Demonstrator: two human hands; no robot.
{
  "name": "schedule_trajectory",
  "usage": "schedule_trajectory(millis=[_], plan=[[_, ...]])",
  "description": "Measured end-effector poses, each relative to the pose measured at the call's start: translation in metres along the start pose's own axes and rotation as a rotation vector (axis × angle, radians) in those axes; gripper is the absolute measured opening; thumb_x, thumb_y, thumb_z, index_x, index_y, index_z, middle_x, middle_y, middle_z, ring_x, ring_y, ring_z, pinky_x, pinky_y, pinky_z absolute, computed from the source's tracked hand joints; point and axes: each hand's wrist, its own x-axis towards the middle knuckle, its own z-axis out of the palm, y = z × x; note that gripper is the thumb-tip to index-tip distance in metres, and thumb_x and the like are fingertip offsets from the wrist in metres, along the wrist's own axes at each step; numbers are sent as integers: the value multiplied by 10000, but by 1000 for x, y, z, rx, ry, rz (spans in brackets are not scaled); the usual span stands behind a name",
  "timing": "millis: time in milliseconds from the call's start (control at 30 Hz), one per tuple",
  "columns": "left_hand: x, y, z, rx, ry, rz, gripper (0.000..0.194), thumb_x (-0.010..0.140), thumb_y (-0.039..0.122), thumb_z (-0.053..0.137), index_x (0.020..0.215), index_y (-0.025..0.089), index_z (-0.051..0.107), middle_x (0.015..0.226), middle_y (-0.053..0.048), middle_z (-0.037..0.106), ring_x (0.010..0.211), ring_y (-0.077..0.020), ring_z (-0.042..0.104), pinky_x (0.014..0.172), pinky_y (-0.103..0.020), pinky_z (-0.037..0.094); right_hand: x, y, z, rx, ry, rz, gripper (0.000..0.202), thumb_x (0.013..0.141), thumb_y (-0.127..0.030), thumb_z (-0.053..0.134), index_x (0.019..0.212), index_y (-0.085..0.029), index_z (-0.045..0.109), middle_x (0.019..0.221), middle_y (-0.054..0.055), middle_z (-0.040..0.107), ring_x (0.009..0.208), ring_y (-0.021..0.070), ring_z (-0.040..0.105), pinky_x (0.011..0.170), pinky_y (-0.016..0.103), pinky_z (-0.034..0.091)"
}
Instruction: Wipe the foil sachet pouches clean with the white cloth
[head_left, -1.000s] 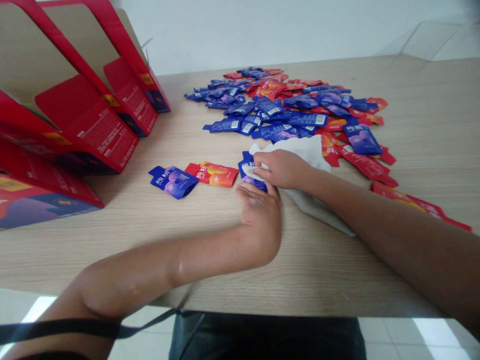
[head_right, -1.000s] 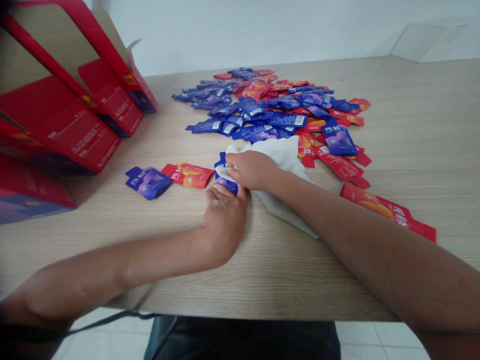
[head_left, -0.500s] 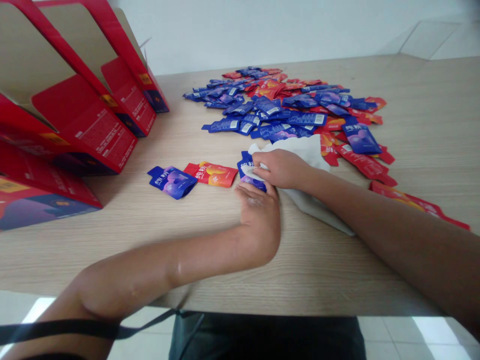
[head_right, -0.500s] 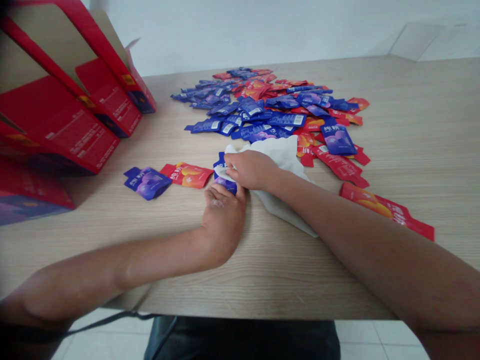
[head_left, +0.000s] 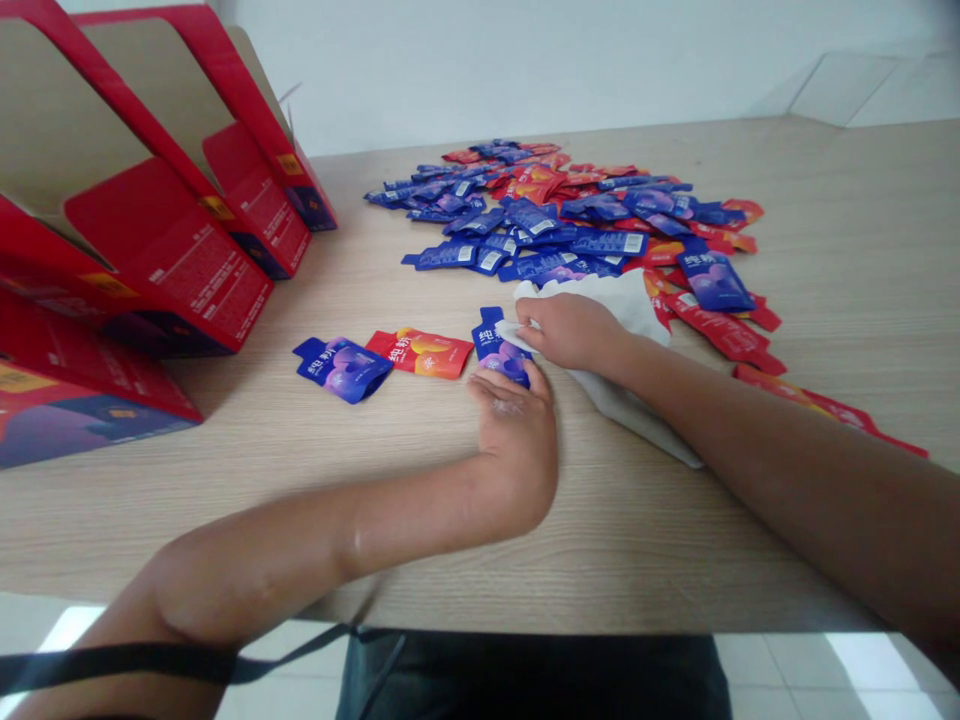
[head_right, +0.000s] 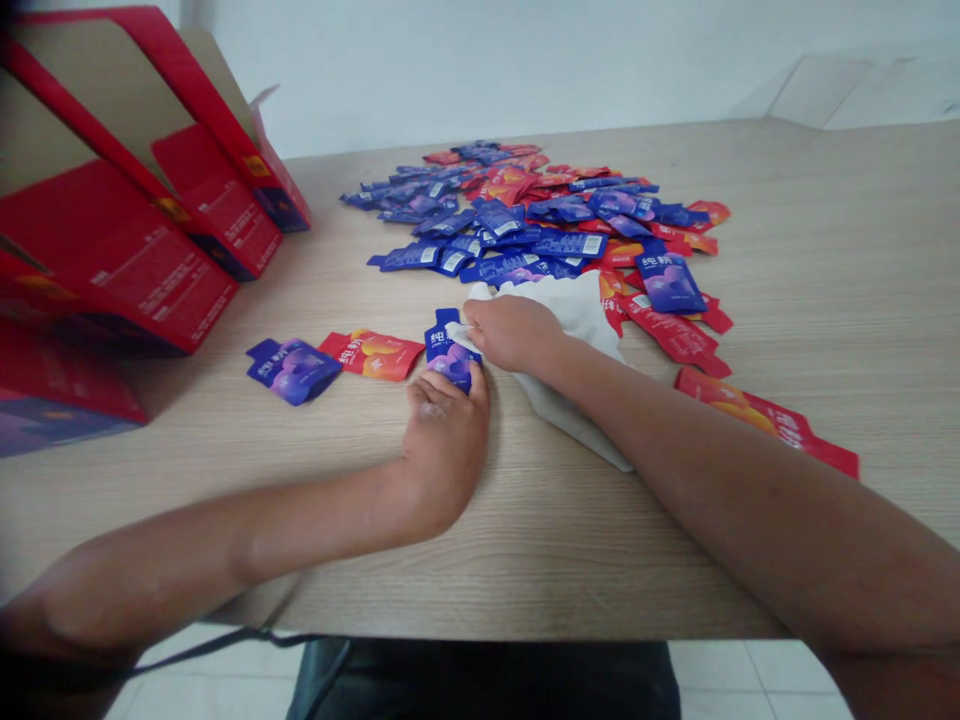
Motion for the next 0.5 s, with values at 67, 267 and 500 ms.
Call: schedule_trajectory(millis=[67,267,500], plan=[[0,0,0,8,-3,9,546,910,12,302,1438,109,403,1213,-305,641,1078,-317,666,863,-487,508,-2,-2,-2,7,24,4,274,928,-373,443,1010,-194,633,918,102,716,781,223,618,553,293,221],[1,-1,-1,-5,3,16,500,907,-3,272,1372,2,457,1202,-366,613,1102,-347,654,867,-472,508,-8,-18,-10,97,40,-157,255,923,-375,458,976,-192,628,882,78,704,763,196,587,579,289,225],[0,0,2,25,38,15,500,901,-10,272,1368,-19,447,1183,-384,612,1085,-355,662,872,-478,506,-5,-18,-7,109,-52,-133,244,907,-364,472,947,-189,636,858,74,698,736,183,567,579,282,227]])
